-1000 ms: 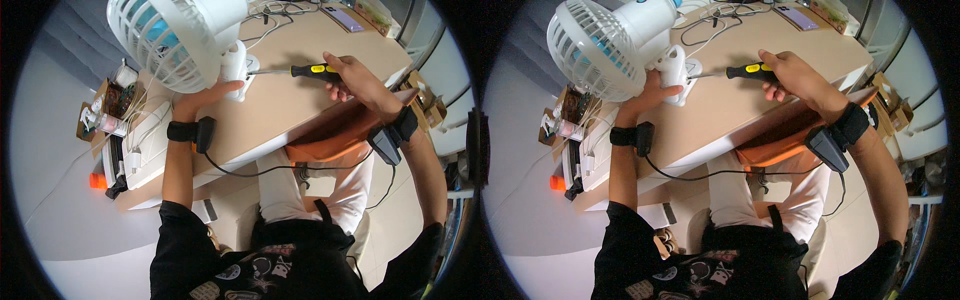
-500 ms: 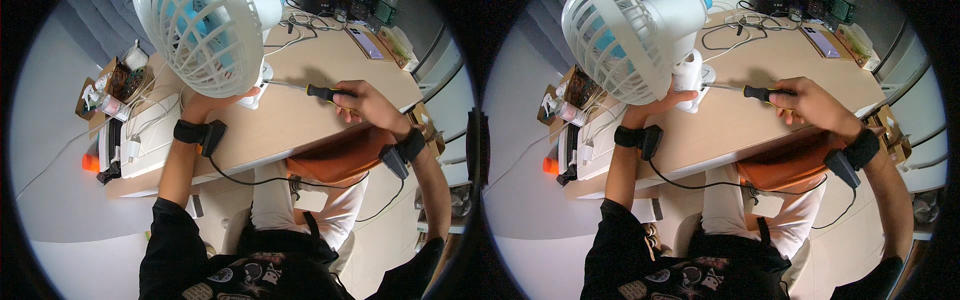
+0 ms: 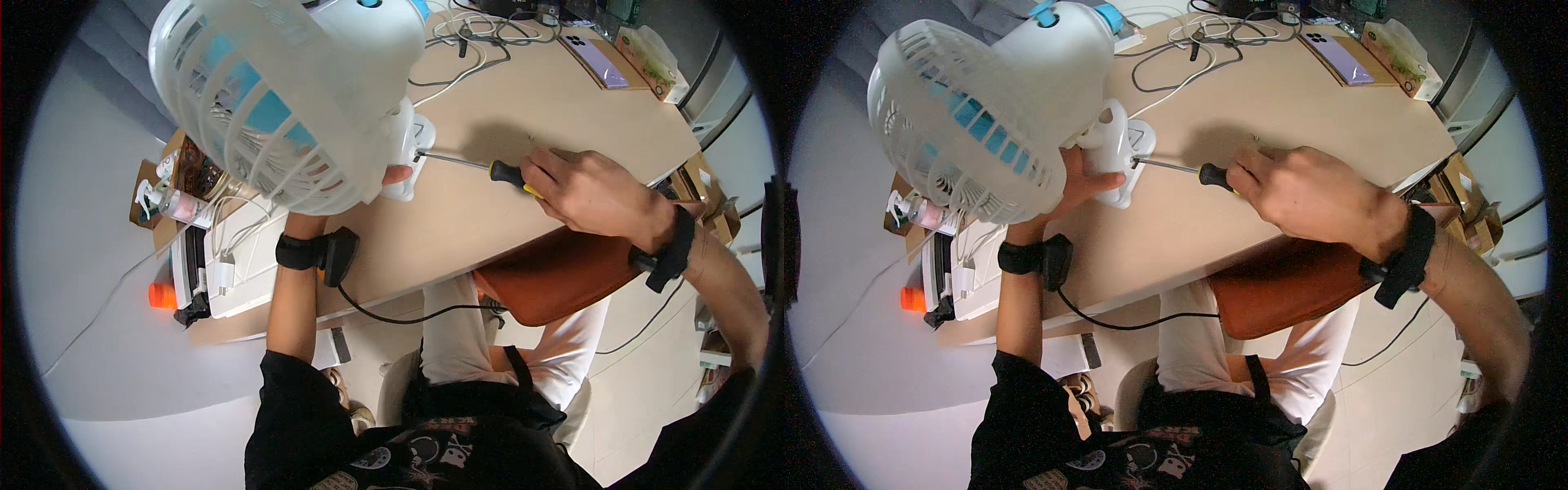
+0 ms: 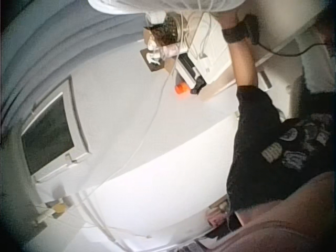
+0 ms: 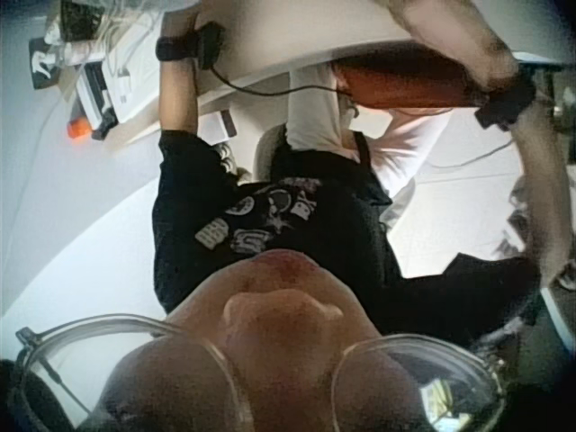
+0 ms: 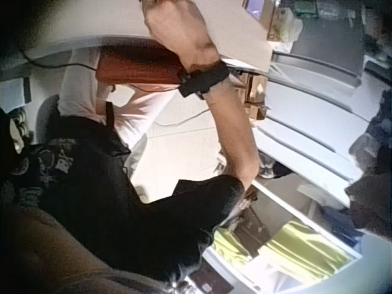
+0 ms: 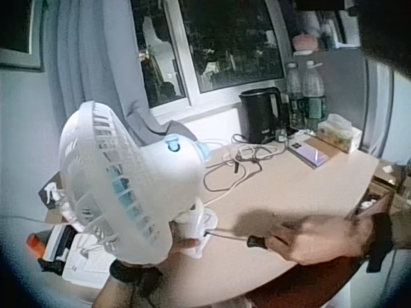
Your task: The person uses a screwdriver to unscrew a screw from the base of a white electric fan on a desk. They then handle the fan's cord and a small black electronic device.
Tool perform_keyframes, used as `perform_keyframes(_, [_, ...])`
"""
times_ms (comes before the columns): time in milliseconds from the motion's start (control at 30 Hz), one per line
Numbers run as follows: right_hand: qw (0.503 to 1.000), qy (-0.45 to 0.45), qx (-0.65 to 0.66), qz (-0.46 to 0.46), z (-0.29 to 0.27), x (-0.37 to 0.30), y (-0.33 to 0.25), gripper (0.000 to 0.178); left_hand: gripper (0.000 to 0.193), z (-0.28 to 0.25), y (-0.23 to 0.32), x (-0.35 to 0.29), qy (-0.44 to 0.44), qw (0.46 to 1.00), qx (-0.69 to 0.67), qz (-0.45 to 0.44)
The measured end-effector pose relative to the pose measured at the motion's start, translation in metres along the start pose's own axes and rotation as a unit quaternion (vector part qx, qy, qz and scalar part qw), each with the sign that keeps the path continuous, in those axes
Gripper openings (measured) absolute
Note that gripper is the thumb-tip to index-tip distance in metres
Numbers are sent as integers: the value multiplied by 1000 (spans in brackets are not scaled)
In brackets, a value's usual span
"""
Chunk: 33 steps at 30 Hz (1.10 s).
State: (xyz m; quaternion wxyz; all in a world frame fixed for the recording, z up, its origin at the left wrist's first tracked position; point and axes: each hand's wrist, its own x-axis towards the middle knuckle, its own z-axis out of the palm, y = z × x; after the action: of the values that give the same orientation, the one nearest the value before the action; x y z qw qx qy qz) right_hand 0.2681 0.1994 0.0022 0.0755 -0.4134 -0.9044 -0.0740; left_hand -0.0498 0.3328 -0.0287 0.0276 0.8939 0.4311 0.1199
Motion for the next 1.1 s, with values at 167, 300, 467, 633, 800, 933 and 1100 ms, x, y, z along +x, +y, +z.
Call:
perform_keyframes(167, [982,-61,180,-4,14,1,29,25,95,8,1,3,9,1000,-11,-6])
perform_keyframes(300, [774,-163,555,258,-1,14,24,29,92,12,-12,-5,78,994,-58,59])
perform_keyframes(467, [972,-24,198,126,13,2,11,44,89,8,-13,-3,71,991,-101,54])
perform_keyframes(633, [993,104,-49,-20,8,7,9,22,87,17,-20,-2,69,995,-55,43])
perform_keyframes(800, [998,37,-47,-30,6,14,25,18,89,11,-9,-3,39,999,2,6])
perform_keyframes(933, [868,-119,441,193,-2,25,28,29,91,11,-10,-3,63,997,36,40])
perform_keyframes(1100, [793,-210,482,308,-11,23,27,32,90,16,-14,0,58,996,50,47])
